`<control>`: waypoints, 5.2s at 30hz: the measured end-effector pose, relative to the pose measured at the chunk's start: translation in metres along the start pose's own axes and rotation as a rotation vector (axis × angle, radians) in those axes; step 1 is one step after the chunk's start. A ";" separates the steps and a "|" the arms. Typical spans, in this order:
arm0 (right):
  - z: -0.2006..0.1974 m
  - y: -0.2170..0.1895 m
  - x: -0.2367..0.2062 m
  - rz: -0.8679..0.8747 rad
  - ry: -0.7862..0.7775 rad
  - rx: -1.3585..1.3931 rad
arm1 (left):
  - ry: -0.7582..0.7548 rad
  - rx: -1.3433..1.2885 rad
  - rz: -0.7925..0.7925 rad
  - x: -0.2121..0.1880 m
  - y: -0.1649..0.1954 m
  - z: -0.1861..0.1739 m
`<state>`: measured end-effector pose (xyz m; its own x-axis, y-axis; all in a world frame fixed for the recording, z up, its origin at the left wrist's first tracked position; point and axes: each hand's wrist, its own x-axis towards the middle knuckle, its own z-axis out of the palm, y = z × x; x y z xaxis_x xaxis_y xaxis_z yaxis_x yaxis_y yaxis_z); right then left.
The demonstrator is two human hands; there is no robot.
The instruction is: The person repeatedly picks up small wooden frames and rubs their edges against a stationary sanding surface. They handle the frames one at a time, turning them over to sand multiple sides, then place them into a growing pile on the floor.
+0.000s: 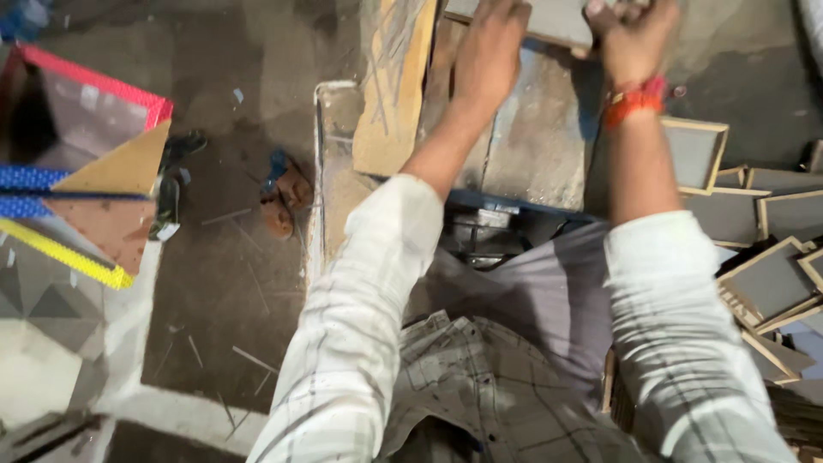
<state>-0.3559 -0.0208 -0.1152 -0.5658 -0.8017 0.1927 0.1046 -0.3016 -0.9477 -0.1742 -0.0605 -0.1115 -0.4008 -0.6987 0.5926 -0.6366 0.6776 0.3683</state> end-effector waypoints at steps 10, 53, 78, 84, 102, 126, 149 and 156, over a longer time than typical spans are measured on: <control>-0.117 -0.056 -0.166 -0.351 0.137 -0.336 | -0.289 -1.902 -0.777 -0.080 0.119 -0.054; -0.366 0.165 -0.299 1.138 -0.071 -1.345 | -0.704 -0.879 -0.663 -0.126 0.143 0.068; -0.214 -0.060 -0.283 -0.136 0.239 0.018 | -0.978 -1.505 -0.908 -0.155 0.219 0.051; -0.209 -0.067 -0.288 0.277 0.525 0.746 | -0.587 -1.431 -0.855 -0.172 0.181 0.012; -0.081 -0.007 -0.206 0.342 -0.352 -0.232 | -0.249 -0.118 0.043 -0.194 0.079 -0.119; -0.015 0.041 -0.119 0.179 -0.352 -0.307 | -0.388 0.065 0.090 -0.126 0.014 -0.052; -0.030 0.036 -0.035 0.031 -0.035 0.209 | -0.018 -0.371 -0.159 -0.048 0.062 -0.018; -0.094 0.014 -0.126 0.191 0.002 0.458 | -0.098 -0.546 -0.444 -0.102 0.108 -0.032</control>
<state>-0.3603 0.1247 -0.1770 -0.5031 -0.8639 0.0253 0.5553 -0.3455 -0.7565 -0.1810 0.0910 -0.1094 -0.2541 -0.9355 0.2457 -0.3429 0.3247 0.8815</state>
